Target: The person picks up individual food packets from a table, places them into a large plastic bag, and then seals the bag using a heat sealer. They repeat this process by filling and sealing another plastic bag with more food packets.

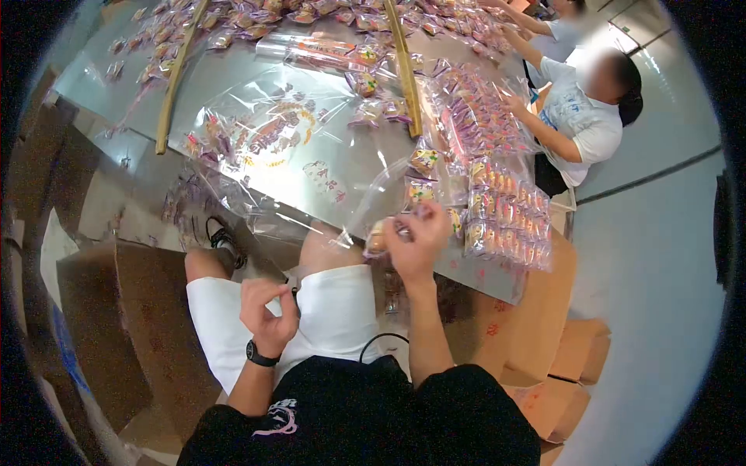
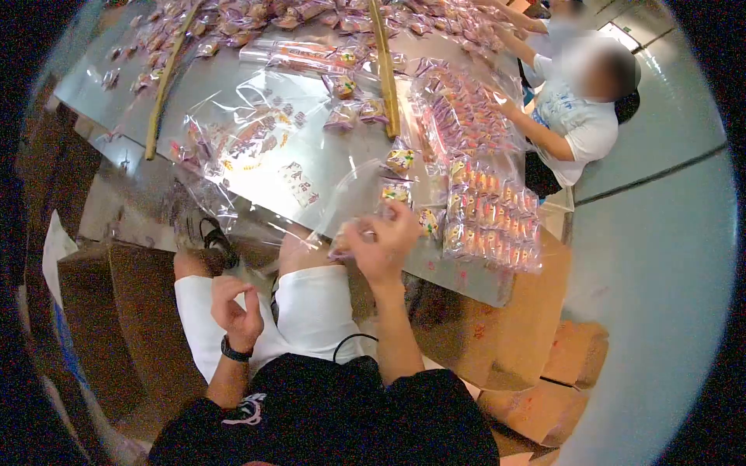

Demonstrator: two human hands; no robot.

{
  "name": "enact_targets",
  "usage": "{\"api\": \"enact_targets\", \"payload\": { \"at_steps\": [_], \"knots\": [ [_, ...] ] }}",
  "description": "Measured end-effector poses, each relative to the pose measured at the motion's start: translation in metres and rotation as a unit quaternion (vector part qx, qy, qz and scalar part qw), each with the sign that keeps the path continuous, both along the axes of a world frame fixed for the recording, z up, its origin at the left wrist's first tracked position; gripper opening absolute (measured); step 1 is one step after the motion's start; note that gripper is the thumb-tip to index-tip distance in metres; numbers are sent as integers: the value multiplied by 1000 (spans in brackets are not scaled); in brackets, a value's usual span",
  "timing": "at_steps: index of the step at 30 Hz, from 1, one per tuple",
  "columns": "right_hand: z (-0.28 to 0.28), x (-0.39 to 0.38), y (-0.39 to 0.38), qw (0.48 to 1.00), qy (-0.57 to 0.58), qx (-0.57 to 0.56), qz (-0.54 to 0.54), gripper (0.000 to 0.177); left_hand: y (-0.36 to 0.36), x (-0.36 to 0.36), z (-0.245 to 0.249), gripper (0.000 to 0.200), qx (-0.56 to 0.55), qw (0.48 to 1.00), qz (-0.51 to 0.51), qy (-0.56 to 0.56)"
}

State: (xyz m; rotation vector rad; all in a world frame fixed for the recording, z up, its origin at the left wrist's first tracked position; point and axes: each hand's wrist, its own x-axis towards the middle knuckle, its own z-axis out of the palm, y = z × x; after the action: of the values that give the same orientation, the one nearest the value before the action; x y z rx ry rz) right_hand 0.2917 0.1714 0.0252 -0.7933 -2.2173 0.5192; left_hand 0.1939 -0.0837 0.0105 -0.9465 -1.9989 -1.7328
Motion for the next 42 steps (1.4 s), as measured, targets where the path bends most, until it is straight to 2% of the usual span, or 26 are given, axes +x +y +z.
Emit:
{"api": "enact_targets", "payload": {
  "at_steps": [3, 5, 6, 7, 10, 12, 13, 15, 17, 19, 22, 23, 25, 29, 31, 33, 35, 36, 38, 42],
  "knots": [
    [9, 13, -10, 975, 183, -114, -61, 20, 4, 4, 17, 18, 9, 1000, -27, -9],
    [30, 12, -23, 942, 295, -159, 0, 20, 9, 15, 29, 23, 8, 974, -115, -195],
    [35, 15, -29, 919, 347, -184, 28, 20, 12, 22, 36, 28, 9, 944, -159, -288],
    [34, 19, -30, 923, 329, -169, 107, 24, 19, 26, 44, 34, 30, 911, -213, -350],
    [36, 7, -59, 923, 318, -108, 186, 32, 32, 24, 59, 48, 80, 788, -353, -497],
    [31, 4, -67, 932, 285, -132, 180, 36, 33, 24, 60, 51, 92, 704, -419, -565],
    [29, -2, -72, 934, 283, -154, 157, 38, 30, 22, 57, 48, 111, 672, -417, -602],
    [24, -1, -74, 947, 239, -162, 138, 46, 27, 20, 56, 47, 135, 696, -395, -584],
    [14, 2, -70, 920, 254, -269, 133, 47, 25, 18, 53, 49, 171, 707, -367, -579],
    [7, 5, -55, 765, 362, -509, 155, 40, 26, 17, 42, 48, 193, 759, -330, -527],
    [27, 9, -48, 636, 392, -645, 162, 37, 24, 13, 44, 58, 205, 799, -269, -496],
    [32, 10, -51, 613, 401, -653, 194, 42, 24, 14, 44, 61, 204, 811, -252, -487],
    [37, 6, -60, 628, 408, -631, 205, 45, 21, 15, 41, 74, 210, 826, -232, -469],
    [23, -2, -79, 659, 371, -588, 288, 52, 22, 23, 40, 83, 146, 910, -159, -354],
    [29, -6, -94, 660, 344, -624, 238, 53, 22, 26, 43, 88, 122, 930, -142, -317],
    [27, -12, -104, 658, 316, -660, 179, 49, 16, 25, 44, 92, 184, 905, -220, -316],
    [30, -15, -108, 615, 310, -691, 217, 47, 12, 23, 36, 94, 229, 883, -281, -297],
    [33, -18, -110, 593, 308, -706, 235, 47, 12, 21, 38, 93, 211, 891, -267, -301],
    [31, -22, -113, 605, 303, -704, 216, 47, 14, 19, 44, 90, 174, 902, -240, -313],
    [33, -23, -114, 637, 266, -687, 227, 46, 18, 20, 30, 82, 227, 851, -259, -397]
  ]
}}
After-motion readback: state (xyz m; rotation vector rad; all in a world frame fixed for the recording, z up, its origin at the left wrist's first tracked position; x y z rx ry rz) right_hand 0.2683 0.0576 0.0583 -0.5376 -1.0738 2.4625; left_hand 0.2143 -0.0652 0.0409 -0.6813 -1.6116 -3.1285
